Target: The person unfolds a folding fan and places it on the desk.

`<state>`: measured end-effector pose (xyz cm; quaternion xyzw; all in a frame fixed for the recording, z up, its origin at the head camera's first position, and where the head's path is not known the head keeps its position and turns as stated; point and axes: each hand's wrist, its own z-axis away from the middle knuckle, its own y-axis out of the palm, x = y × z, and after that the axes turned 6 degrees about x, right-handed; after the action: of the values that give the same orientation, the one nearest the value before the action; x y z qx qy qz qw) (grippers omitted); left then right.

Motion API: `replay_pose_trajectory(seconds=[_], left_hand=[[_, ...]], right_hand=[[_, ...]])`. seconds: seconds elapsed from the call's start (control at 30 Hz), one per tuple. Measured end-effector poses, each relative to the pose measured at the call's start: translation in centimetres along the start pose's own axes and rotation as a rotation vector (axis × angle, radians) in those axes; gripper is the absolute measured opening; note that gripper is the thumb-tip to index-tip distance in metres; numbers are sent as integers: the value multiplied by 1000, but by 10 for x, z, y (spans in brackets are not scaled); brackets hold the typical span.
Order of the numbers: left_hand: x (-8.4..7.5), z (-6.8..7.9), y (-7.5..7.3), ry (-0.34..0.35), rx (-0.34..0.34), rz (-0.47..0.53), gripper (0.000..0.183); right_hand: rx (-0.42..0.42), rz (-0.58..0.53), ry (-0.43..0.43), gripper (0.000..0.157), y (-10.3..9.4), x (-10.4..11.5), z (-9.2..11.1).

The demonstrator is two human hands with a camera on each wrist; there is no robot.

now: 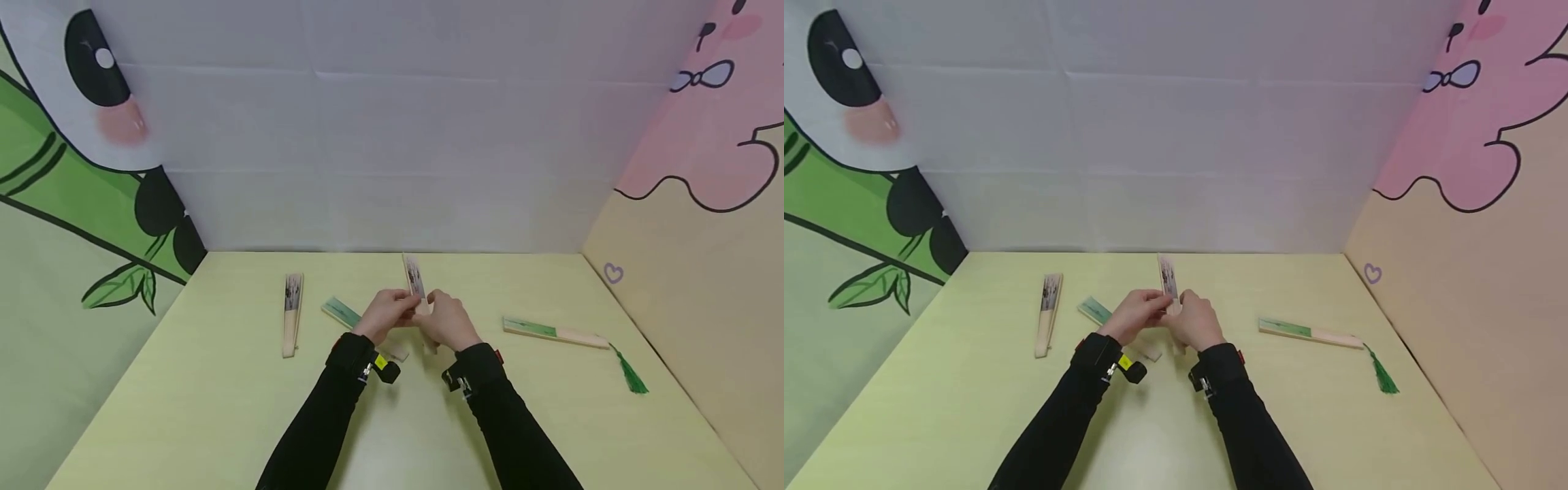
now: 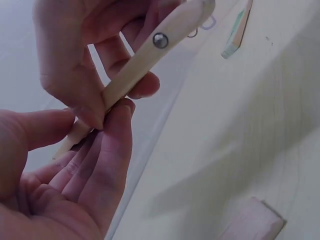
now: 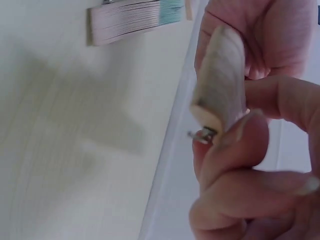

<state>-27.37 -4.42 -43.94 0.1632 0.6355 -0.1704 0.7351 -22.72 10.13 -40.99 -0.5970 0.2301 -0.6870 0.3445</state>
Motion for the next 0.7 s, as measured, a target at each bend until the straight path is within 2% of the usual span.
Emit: replay_pose_trajectory(seconds=[0.17,0.33,0.5,0.7], left_hand=[[-3,8,-6,43,-15,21,26],[-6,16,-13,85,5,63,29],[-9,22,-18,88,11,81,29],[-13,20,-23,115,20,79,31]], right_hand=[[14,-88,-51,45,-1,7,2],[29,-283,-106,32,-4,9,5],[65,-474,-135,30,-5,8,3],[70,-543,-132,26,-4,10,-6]])
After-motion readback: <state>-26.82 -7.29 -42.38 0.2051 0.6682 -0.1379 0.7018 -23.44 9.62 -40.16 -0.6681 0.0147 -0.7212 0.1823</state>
